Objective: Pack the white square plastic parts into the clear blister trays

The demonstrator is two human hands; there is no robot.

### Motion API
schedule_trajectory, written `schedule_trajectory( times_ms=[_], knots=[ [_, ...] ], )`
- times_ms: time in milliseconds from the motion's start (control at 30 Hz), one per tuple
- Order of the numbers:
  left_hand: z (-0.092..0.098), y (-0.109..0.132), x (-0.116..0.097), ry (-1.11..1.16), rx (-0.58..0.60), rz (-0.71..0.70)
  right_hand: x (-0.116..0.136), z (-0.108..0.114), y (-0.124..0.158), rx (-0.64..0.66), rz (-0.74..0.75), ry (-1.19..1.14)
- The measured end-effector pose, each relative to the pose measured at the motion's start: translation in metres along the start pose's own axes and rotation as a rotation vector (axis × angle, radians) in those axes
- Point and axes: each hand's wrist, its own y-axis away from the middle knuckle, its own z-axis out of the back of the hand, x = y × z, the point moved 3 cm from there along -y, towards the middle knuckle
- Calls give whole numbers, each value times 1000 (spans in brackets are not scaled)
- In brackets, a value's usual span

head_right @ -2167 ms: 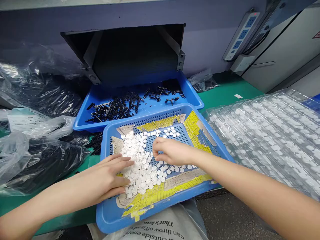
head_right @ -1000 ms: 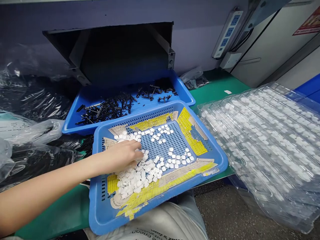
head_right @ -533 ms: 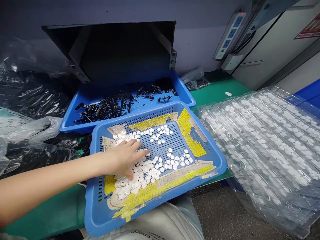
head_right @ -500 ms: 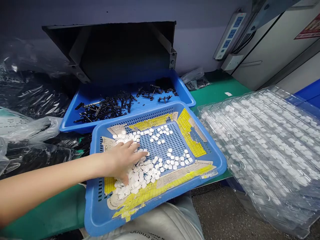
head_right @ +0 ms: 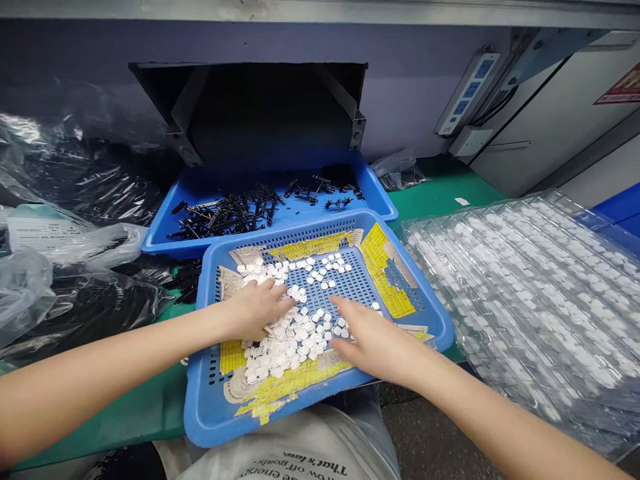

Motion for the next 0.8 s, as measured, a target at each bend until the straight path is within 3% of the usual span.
schedule_trajectory(
  times_ms=[100, 167, 300, 433, 567, 667, 733, 800],
  knots=[
    [1, -1, -3, 54, -4, 12, 10, -28, -39, 224, -186, 38],
    [1, -1, -7, 102, 5, 15, 13, -45, -53, 314, -351, -135],
    [1, -4, -9, 272, 26, 27, 14, -67, -62, 293, -534, -675],
    [11, -2, -3, 577, -72, -1, 10, -70, -67, 235, -510, -1061],
    [34, 8, 7, 888, -315, -3, 7, -55, -70, 171, -481, -1226],
    [42, 15, 16, 1158, -383, 74, 10, -45, -69, 191, -423, -1298],
    [41, 16, 23, 1226, -428, 166, 11, -41, -68, 219, -375, -1347],
    [37, 16, 31, 1157, -522, 233, 11, -40, -67, 234, -343, -1409]
  ],
)
